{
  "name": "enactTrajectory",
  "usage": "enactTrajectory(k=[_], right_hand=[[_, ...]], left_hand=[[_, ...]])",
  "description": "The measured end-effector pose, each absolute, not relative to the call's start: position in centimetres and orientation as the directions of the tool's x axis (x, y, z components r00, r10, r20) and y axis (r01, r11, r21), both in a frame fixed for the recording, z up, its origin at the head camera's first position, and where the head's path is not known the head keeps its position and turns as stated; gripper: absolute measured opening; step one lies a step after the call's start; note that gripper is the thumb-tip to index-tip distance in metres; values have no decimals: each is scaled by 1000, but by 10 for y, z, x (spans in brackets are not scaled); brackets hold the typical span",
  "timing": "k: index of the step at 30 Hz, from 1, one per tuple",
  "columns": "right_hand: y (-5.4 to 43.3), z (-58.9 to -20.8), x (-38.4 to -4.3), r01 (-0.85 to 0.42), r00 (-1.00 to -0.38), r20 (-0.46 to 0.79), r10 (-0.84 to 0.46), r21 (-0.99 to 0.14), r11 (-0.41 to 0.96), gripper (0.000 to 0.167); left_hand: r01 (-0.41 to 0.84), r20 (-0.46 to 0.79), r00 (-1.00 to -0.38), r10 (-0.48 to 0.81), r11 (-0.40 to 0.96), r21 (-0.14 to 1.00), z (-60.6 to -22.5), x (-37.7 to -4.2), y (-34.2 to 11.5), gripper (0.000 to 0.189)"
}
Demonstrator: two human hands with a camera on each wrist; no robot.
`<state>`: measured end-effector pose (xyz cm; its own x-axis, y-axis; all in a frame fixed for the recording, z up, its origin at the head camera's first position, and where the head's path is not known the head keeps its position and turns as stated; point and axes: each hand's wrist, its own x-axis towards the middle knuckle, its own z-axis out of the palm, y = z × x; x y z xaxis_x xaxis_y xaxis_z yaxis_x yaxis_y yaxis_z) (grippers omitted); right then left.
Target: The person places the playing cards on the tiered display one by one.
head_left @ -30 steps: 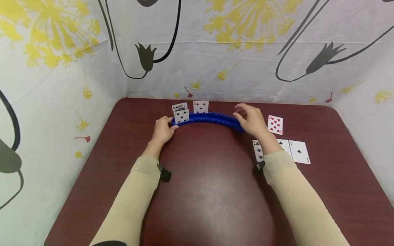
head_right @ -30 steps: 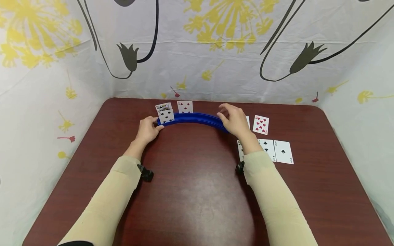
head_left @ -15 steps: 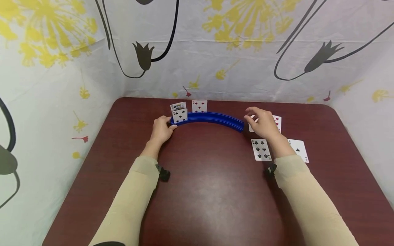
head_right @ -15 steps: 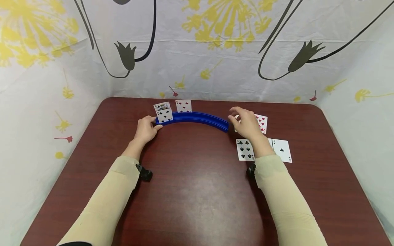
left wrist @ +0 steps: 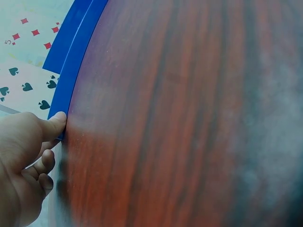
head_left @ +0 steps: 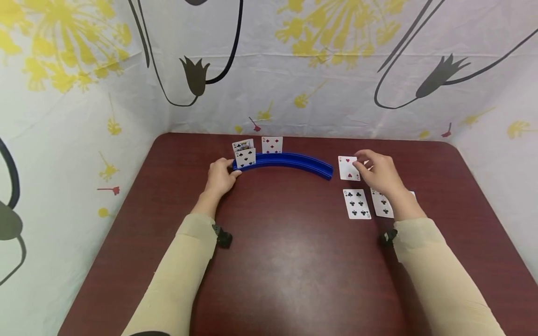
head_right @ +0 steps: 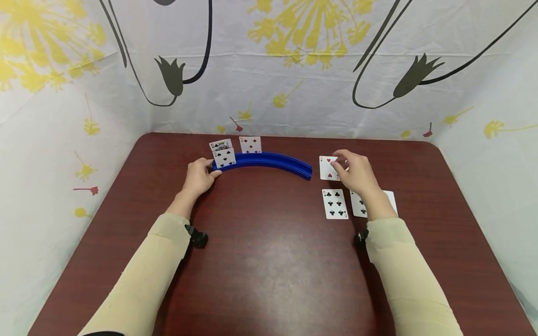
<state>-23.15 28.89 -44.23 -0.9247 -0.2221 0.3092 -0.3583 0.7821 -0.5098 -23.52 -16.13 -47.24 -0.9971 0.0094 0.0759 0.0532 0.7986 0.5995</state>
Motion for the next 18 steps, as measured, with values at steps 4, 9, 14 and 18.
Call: enactTrajectory(k=[4,9,14,18], right_hand=[[298,-442,-229,-353,-926,311,-215,-510,784,26],[308,-440,-224,-360,-921,325,-217,-489,795,26],[317,-439,-222,-339,-928,313,-202,-485,806,28],[326,-438,-220,-331,-930,311,-194,-482,811,27]], left_hand=[[51,78,-997,4,795,605,-472,-234,-162,48],[58,83,-996,10,793,606,-472,-235,-162,48],[60,86,-996,10,792,608,-472,-235,-161,46],[55,80,-997,8,790,610,-473,-235,-161,47]])
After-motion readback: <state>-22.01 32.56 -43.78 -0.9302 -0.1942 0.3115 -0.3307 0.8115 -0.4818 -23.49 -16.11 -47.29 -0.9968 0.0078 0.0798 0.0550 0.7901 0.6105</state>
